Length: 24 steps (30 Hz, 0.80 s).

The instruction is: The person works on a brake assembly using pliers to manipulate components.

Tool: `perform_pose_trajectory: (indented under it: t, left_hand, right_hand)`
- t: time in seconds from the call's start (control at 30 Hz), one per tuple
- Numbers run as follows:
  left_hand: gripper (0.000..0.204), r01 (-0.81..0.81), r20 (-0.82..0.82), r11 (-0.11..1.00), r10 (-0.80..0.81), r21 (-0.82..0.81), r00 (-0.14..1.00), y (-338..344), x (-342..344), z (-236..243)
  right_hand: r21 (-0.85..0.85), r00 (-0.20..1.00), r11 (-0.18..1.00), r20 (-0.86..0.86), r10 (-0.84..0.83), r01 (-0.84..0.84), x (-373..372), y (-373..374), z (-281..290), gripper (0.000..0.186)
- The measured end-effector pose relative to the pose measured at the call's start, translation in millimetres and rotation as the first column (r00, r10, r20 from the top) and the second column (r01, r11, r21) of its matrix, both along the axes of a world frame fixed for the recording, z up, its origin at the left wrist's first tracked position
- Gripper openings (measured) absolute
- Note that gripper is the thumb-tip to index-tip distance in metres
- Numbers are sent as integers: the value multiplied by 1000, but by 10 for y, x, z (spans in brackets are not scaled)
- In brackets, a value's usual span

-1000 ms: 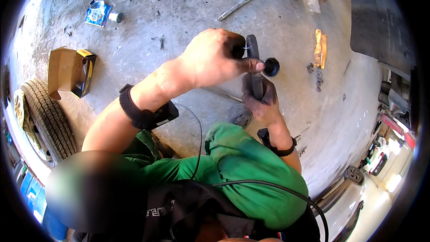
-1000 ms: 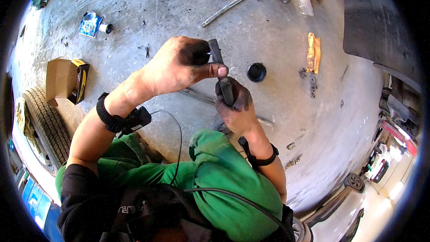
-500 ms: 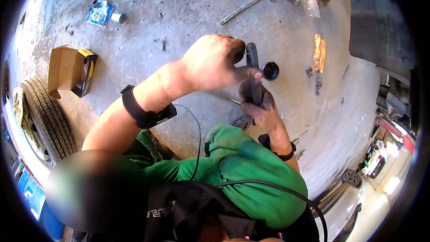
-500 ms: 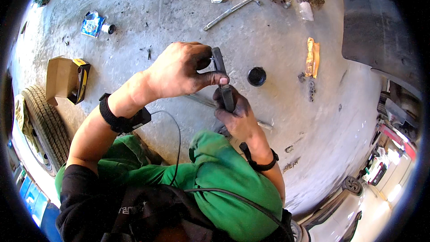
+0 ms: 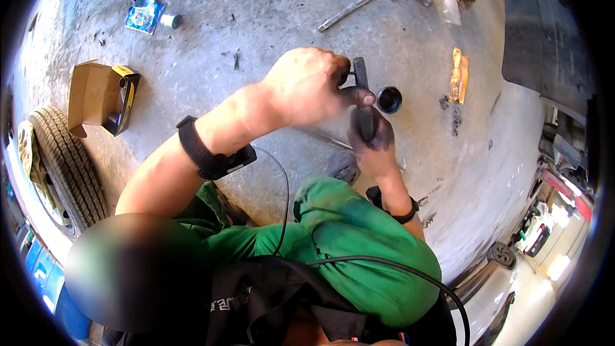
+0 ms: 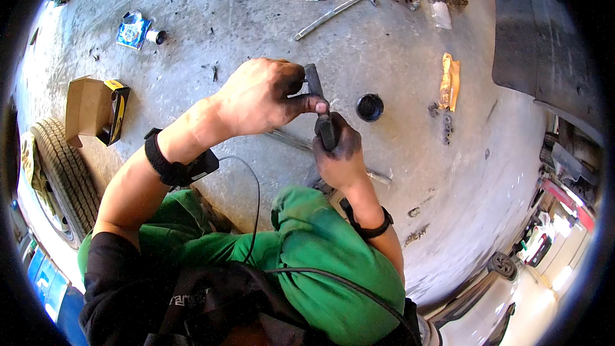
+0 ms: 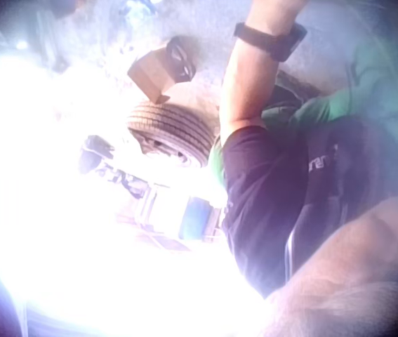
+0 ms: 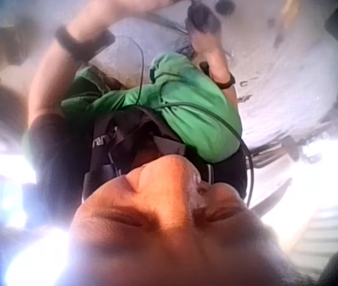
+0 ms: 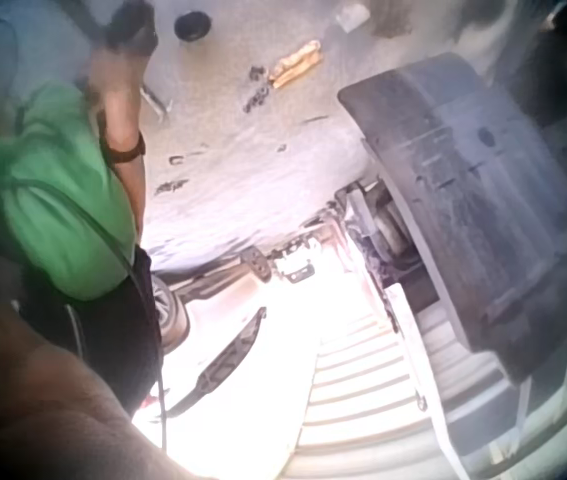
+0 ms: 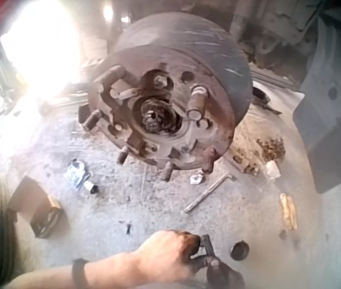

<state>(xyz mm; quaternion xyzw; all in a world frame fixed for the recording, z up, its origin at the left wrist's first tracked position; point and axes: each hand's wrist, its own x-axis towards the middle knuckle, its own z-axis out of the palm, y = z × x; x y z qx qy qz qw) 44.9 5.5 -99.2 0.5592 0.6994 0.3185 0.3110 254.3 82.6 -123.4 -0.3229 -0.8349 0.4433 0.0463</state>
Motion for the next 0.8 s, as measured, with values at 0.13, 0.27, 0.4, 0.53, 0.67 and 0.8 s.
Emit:
perform_pose_trajectory:
  t: [0.13,0.27,0.4,0.53,0.67,0.8]
  left_hand:
    - [53,-30,-65,998,34,57,997,-61,52,-227]
    - [58,-195,-105,965,215,174,971,-76,211,-537]
    - [65,-33,-38,998,35,59,999,-64,-96,-215]
    - [67,149,325,984,-110,-99,939,-34,-200,-111]
    - [65,227,597,959,-83,-170,798,-60,-209,-110]
    - [44,377,805,861,61,-342,590,-78,-258,42]
  right_hand:
    - [-34,990,993,80,-113,116,-81,-25,-106,20]
    - [167,998,985,34,-54,48,-135,39,-306,22]
    - [285,937,912,-101,334,-294,60,288,-181,18]
    - [264,886,862,-48,461,-434,76,316,50,21]
    - [-442,982,894,120,145,-78,34,271,312,27]
    - [-702,981,709,174,84,64,102,300,386,35]
